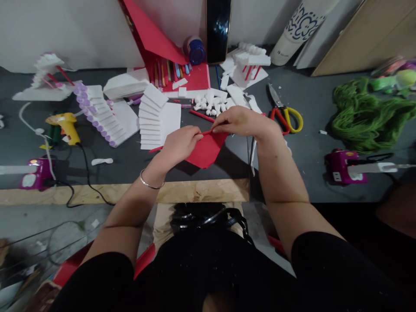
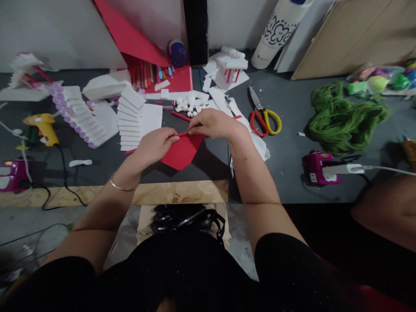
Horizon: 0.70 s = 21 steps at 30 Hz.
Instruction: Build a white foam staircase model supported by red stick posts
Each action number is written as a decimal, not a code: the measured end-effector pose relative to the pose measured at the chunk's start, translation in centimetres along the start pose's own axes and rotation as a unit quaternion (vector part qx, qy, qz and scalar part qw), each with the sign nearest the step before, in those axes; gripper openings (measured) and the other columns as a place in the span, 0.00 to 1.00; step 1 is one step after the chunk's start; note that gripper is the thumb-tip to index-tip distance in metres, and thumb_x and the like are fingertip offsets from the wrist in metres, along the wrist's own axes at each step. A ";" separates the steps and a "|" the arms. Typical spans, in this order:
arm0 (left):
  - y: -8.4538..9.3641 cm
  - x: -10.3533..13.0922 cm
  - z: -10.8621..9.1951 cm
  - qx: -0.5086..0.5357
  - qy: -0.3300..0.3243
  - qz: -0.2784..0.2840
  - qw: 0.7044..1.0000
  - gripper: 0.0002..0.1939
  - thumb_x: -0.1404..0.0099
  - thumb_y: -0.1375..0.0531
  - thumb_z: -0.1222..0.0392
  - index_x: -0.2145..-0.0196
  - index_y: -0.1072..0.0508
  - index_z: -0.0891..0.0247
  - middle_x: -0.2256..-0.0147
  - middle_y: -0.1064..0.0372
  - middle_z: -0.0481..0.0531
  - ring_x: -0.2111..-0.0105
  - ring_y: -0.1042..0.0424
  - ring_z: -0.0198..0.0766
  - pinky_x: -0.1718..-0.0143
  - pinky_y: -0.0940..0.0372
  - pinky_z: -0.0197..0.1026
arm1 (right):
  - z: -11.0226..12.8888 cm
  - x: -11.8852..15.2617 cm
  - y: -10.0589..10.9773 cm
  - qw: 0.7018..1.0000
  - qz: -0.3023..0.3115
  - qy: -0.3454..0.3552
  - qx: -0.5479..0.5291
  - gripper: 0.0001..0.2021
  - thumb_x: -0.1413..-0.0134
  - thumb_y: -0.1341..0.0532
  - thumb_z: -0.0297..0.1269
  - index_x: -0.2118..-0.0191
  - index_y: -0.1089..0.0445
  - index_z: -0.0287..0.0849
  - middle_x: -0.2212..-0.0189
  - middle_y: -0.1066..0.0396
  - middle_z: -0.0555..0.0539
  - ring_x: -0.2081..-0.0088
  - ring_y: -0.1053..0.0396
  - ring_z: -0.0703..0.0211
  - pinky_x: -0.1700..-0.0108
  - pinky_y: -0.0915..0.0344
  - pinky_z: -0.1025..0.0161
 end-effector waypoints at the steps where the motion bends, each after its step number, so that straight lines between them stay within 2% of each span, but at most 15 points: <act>1: -0.2 0.1 0.1 -0.003 0.000 0.005 1.000 0.18 0.20 0.52 0.56 0.54 0.24 0.61 0.54 0.21 0.60 0.52 0.24 0.50 0.59 0.38 0.46 | 0.0 0.0 0.0 1.000 0.000 0.000 0.006 0.15 0.39 0.37 0.44 0.57 0.14 0.45 0.63 0.17 0.48 0.63 0.27 0.58 0.58 0.36 0.60; 4: -0.7 0.3 0.3 -0.006 0.001 0.023 1.000 0.19 0.19 0.55 0.57 0.56 0.25 0.61 0.56 0.21 0.60 0.55 0.23 0.49 0.60 0.39 0.46 | -0.1 0.1 0.1 1.000 -0.007 -0.004 0.013 0.13 0.40 0.36 0.42 0.58 0.14 0.46 0.62 0.17 0.47 0.62 0.26 0.57 0.57 0.36 0.59; 11: -0.8 0.6 1.4 0.013 0.003 0.047 0.999 0.19 0.20 0.55 0.54 0.57 0.26 0.61 0.59 0.21 0.59 0.60 0.25 0.48 0.61 0.38 0.46 | 0.5 -0.1 -0.1 0.998 -0.036 -0.001 0.047 0.08 0.44 0.34 0.33 0.60 0.17 0.45 0.61 0.20 0.47 0.60 0.29 0.58 0.59 0.39 0.59; 14: -0.4 0.6 1.6 -0.002 0.011 0.033 0.999 0.19 0.20 0.54 0.55 0.56 0.24 0.61 0.58 0.21 0.59 0.58 0.24 0.49 0.61 0.38 0.45 | 1.0 -0.2 -0.3 0.999 -0.034 0.011 0.040 0.09 0.43 0.33 0.36 0.59 0.17 0.46 0.60 0.19 0.48 0.58 0.28 0.57 0.57 0.38 0.59; 17: 0.2 0.5 1.0 -0.026 0.020 0.009 0.999 0.19 0.19 0.54 0.56 0.54 0.24 0.61 0.55 0.21 0.60 0.55 0.24 0.50 0.61 0.38 0.45 | 1.6 -0.2 -0.6 0.999 -0.026 0.020 0.025 0.12 0.38 0.36 0.40 0.54 0.16 0.48 0.57 0.17 0.48 0.56 0.26 0.55 0.55 0.36 0.58; 21: 0.5 0.5 -0.2 -0.064 0.023 -0.003 0.998 0.18 0.18 0.54 0.57 0.50 0.25 0.63 0.52 0.22 0.62 0.53 0.23 0.50 0.62 0.41 0.45 | 1.3 -0.3 -0.4 0.999 -0.027 0.003 0.038 0.14 0.37 0.38 0.37 0.54 0.15 0.47 0.57 0.17 0.48 0.57 0.26 0.56 0.55 0.37 0.57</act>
Point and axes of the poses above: each hand's wrist, its own x-axis away from the middle knuckle, its own y-axis out of the back of the hand, z = x × y, the point moved 10 cm from there along -x, towards the middle knuckle
